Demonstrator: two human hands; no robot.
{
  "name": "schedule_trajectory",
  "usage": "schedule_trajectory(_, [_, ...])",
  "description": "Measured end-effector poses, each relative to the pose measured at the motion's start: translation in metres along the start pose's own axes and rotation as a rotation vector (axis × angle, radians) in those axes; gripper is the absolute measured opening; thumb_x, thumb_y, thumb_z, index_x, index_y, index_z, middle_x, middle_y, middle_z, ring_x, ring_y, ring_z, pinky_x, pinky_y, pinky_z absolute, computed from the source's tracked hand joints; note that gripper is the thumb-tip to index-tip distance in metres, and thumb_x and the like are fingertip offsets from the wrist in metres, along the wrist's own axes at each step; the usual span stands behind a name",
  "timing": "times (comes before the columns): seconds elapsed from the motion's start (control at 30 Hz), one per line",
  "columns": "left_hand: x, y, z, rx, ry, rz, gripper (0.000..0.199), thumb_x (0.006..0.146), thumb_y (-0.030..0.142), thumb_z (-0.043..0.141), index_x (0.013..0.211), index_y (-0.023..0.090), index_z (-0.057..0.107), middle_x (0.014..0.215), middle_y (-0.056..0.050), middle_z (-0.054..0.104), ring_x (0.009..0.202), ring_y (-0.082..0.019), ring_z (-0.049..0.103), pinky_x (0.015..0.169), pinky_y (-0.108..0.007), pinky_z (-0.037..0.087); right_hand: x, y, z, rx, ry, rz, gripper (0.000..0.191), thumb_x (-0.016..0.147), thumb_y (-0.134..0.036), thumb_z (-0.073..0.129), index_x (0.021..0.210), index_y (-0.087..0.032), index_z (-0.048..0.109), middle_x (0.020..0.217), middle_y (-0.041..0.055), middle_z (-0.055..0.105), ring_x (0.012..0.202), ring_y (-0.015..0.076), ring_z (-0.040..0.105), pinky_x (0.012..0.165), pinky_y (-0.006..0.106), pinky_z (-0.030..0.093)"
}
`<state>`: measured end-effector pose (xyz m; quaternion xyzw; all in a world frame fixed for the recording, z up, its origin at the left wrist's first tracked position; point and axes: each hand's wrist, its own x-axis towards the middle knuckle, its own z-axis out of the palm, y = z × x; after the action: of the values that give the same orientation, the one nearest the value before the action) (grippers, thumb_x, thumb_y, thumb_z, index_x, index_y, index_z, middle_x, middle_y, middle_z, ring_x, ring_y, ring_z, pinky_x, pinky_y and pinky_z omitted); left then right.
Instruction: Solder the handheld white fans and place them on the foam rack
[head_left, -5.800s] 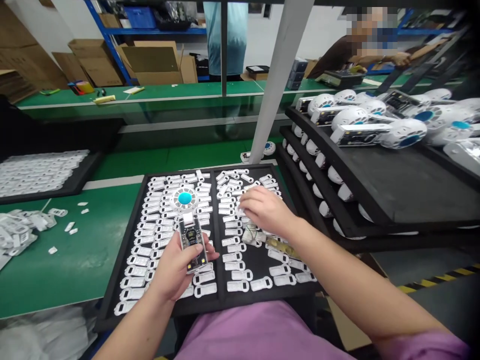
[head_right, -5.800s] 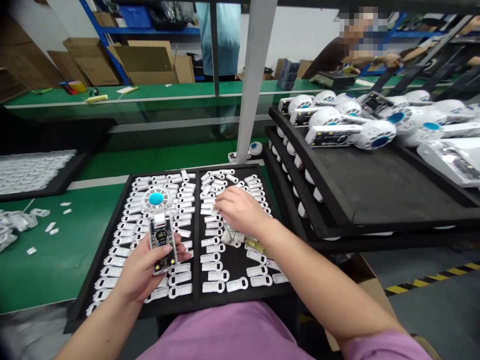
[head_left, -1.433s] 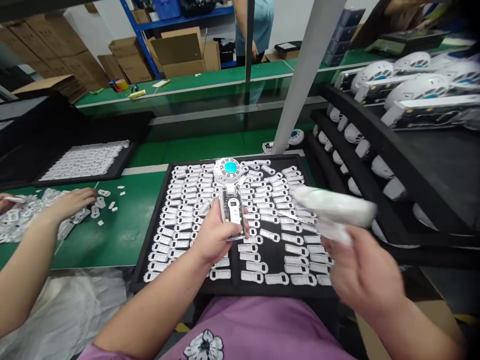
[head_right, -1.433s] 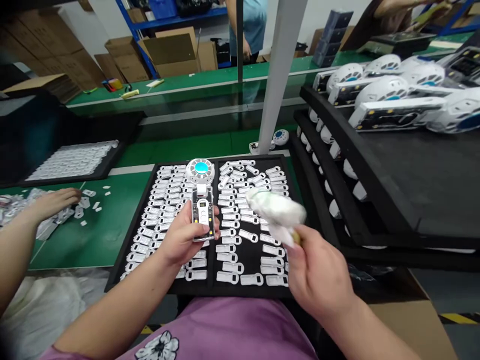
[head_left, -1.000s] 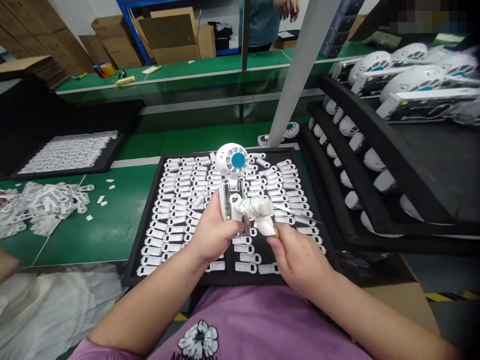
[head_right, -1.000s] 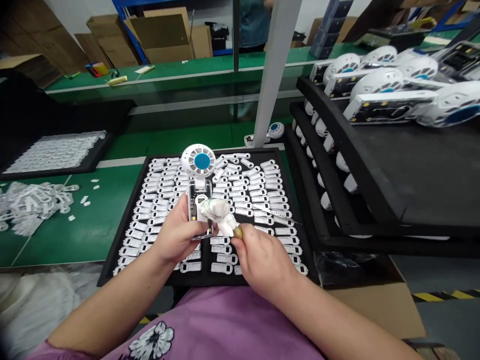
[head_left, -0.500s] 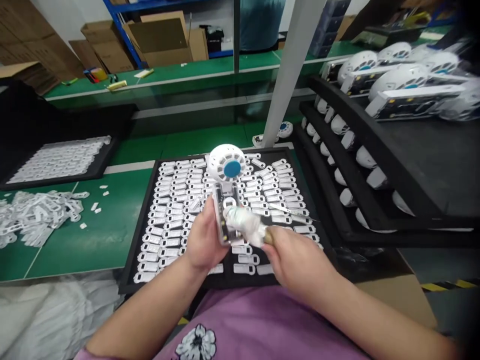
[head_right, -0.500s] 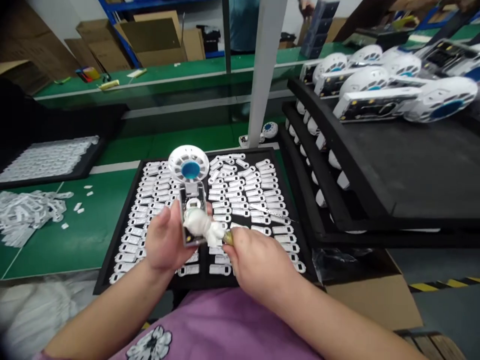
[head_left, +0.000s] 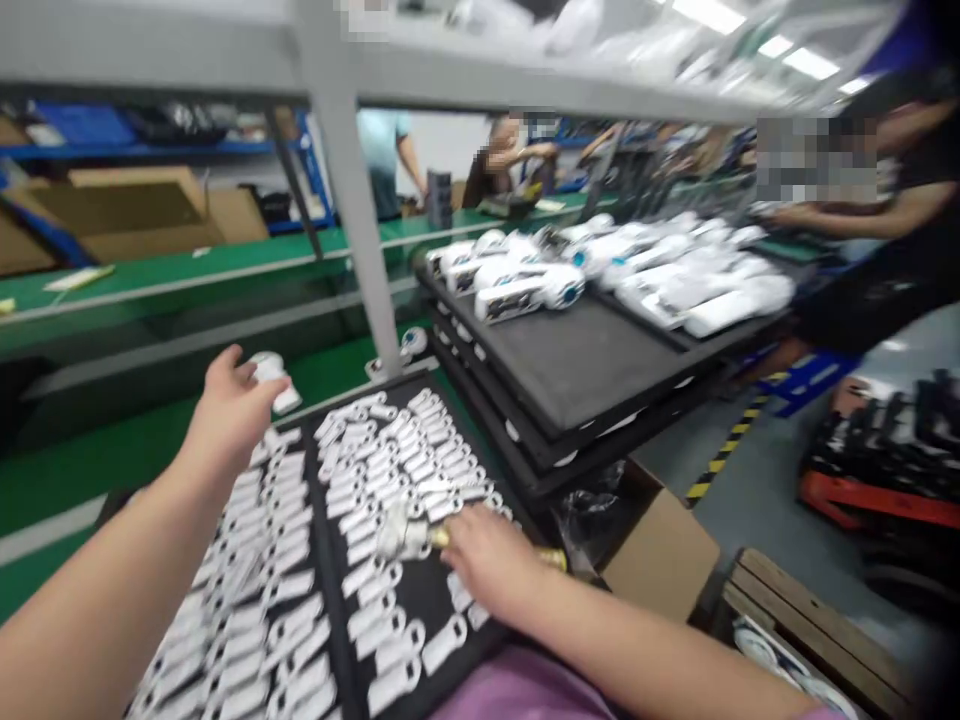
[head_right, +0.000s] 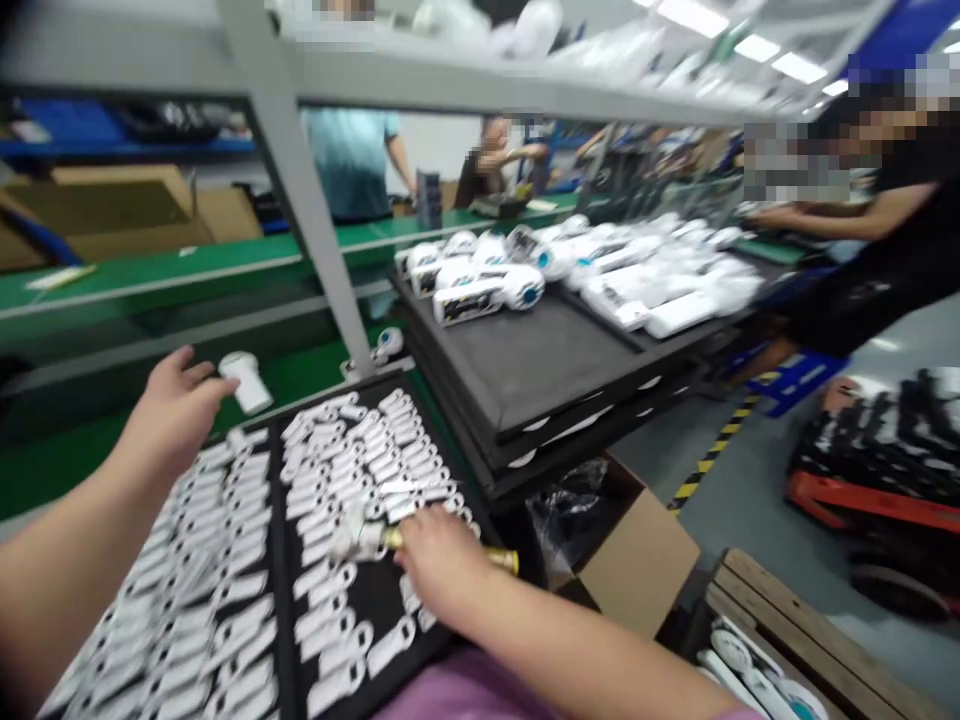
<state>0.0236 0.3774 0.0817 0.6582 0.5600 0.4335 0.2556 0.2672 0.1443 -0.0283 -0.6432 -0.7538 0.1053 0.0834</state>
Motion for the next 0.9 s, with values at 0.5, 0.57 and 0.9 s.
schedule_trajectory(0.5, [0.008,0.229,0.168,0.575,-0.368,0.684,0.050,0.077,0.048,0.072,0.113,0.014,0.065,0.117,-0.023,0.067,0.110,-0.041,0.063,0.090,-0.047,0.050,0.029,0.021,0.025,-0.001,-0.149,-0.025,0.042,0.079,-0.048,0.073,0.110,-0.020,0.070,0.112,0.0107,0.070,0.099,0.0318,0.066,0.075,0.035,0.054])
schedule_trajectory(0.57, [0.016,0.237,0.182,0.590,-0.384,0.656,0.052,0.070,0.039,0.080,0.111,0.011,0.064,0.114,-0.026,0.067,0.106,-0.042,0.064,0.088,-0.048,0.050,0.020,0.017,0.016,0.058,-0.122,-0.033,0.038,0.077,-0.041,0.075,0.108,-0.019,0.070,0.113,0.0095,0.069,0.104,0.0313,0.064,0.081,0.036,0.054])
schedule_trajectory(0.9, [0.013,0.230,0.132,0.160,-0.361,0.532,0.036,0.092,0.048,0.054,0.096,0.015,0.064,0.086,-0.010,0.067,0.078,-0.023,0.064,0.074,-0.037,0.050,0.001,0.011,-0.001,0.187,0.041,-0.042,0.016,0.086,-0.023,0.065,0.102,-0.022,0.069,0.105,0.0065,0.066,0.102,0.0270,0.058,0.088,0.037,0.047])
